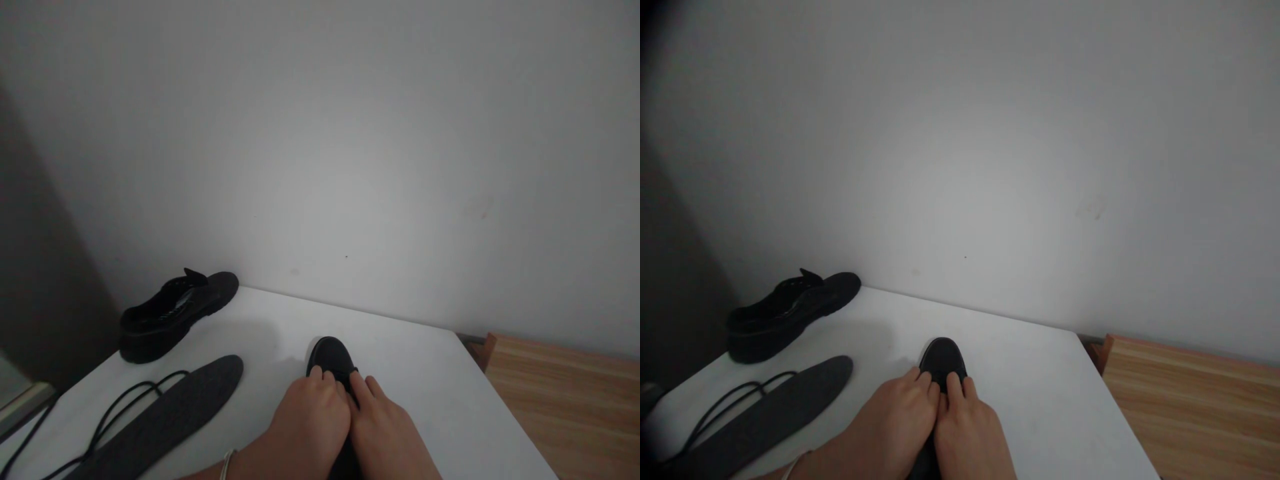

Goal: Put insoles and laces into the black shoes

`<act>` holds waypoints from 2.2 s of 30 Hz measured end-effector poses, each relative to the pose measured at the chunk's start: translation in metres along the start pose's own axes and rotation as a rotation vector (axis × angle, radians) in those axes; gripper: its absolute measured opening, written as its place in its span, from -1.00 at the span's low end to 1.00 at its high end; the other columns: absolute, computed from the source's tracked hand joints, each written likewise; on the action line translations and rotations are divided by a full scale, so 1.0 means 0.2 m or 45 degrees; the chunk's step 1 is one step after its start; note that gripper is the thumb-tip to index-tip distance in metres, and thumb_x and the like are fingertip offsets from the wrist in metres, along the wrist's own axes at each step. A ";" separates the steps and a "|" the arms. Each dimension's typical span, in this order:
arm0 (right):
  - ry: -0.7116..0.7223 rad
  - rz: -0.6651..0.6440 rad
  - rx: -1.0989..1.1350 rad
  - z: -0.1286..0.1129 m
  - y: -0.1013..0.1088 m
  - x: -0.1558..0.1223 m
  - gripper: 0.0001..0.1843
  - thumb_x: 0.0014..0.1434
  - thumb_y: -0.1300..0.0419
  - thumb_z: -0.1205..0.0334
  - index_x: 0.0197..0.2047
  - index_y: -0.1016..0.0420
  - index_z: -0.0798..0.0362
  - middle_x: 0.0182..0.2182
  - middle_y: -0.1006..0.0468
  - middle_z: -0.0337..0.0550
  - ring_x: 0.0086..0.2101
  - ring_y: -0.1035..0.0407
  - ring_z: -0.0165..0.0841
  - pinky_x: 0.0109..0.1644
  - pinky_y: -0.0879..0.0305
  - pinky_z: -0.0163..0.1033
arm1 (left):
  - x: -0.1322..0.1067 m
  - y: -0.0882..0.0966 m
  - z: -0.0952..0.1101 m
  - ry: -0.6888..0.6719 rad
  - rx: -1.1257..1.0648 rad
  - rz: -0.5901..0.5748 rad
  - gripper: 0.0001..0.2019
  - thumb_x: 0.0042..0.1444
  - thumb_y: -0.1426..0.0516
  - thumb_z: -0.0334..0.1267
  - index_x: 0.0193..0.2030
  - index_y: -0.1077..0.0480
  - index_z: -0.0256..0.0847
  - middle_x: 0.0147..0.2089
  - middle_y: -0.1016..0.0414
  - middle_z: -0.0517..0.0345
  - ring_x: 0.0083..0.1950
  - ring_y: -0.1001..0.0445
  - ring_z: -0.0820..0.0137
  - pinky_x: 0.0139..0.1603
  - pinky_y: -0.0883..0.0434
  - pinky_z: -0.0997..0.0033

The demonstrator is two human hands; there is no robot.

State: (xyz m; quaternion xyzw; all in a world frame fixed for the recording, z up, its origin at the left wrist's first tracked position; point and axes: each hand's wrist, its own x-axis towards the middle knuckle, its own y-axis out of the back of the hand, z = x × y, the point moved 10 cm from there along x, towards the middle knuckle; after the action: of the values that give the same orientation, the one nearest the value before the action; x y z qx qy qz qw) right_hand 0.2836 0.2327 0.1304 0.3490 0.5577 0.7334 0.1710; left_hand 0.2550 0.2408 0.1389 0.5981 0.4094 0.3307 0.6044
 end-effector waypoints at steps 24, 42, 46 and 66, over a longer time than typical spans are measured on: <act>-0.156 0.029 0.178 0.09 0.04 -0.02 -0.72 0.14 -0.14 0.54 -0.15 -0.49 0.02 -0.21 -0.54 -0.03 -0.30 -0.51 -0.16 -0.32 -0.55 -0.08 | -0.04 0.04 -0.05 -0.028 -0.131 0.596 -0.70 0.18 0.03 -0.60 -0.05 -0.44 -0.42 -0.03 -0.53 -0.22 -0.03 -0.50 0.05 0.01 -0.47 0.00; -0.306 0.891 1.257 0.37 0.65 0.07 -0.89 0.38 -0.13 0.28 -0.17 -0.47 -0.08 -0.30 -0.54 -0.29 -0.25 -0.44 -0.46 -0.16 -0.37 -0.34 | -0.20 0.51 -0.38 -0.042 -1.611 0.979 -0.88 0.41 0.11 -0.21 -0.14 -0.19 -0.12 -0.53 -0.25 0.42 -0.52 -0.25 0.50 -0.44 -0.21 0.49; -0.182 0.882 1.201 0.30 0.69 0.11 -0.89 0.35 -0.15 0.32 -0.20 -0.47 -0.07 -0.24 -0.49 -0.21 -0.16 -0.38 -0.38 -0.08 -0.31 -0.26 | -0.14 0.52 -0.30 -0.146 -1.706 0.879 -0.87 0.36 0.02 -0.26 -0.15 -0.33 -0.17 -0.48 -0.33 0.35 -0.47 -0.28 0.51 -0.42 -0.24 0.51; -0.297 0.390 1.582 0.29 0.31 0.10 -0.85 0.37 -0.12 0.14 -0.09 -0.49 -0.06 -0.25 -0.50 -0.23 -0.20 -0.39 -0.38 -0.08 -0.33 -0.27 | -0.18 0.56 -0.28 -0.265 -1.483 0.931 -0.76 0.34 0.00 -0.34 -0.19 -0.51 -0.21 -0.34 -0.48 0.20 -0.30 -0.42 0.47 -0.25 -0.31 0.48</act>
State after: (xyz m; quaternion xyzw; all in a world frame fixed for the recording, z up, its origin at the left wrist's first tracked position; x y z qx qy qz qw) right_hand 0.3186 0.2662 0.2035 0.5359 0.7996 0.2477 -0.1096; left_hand 0.1987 0.2424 0.2567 0.3047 -0.1226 0.6198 0.7127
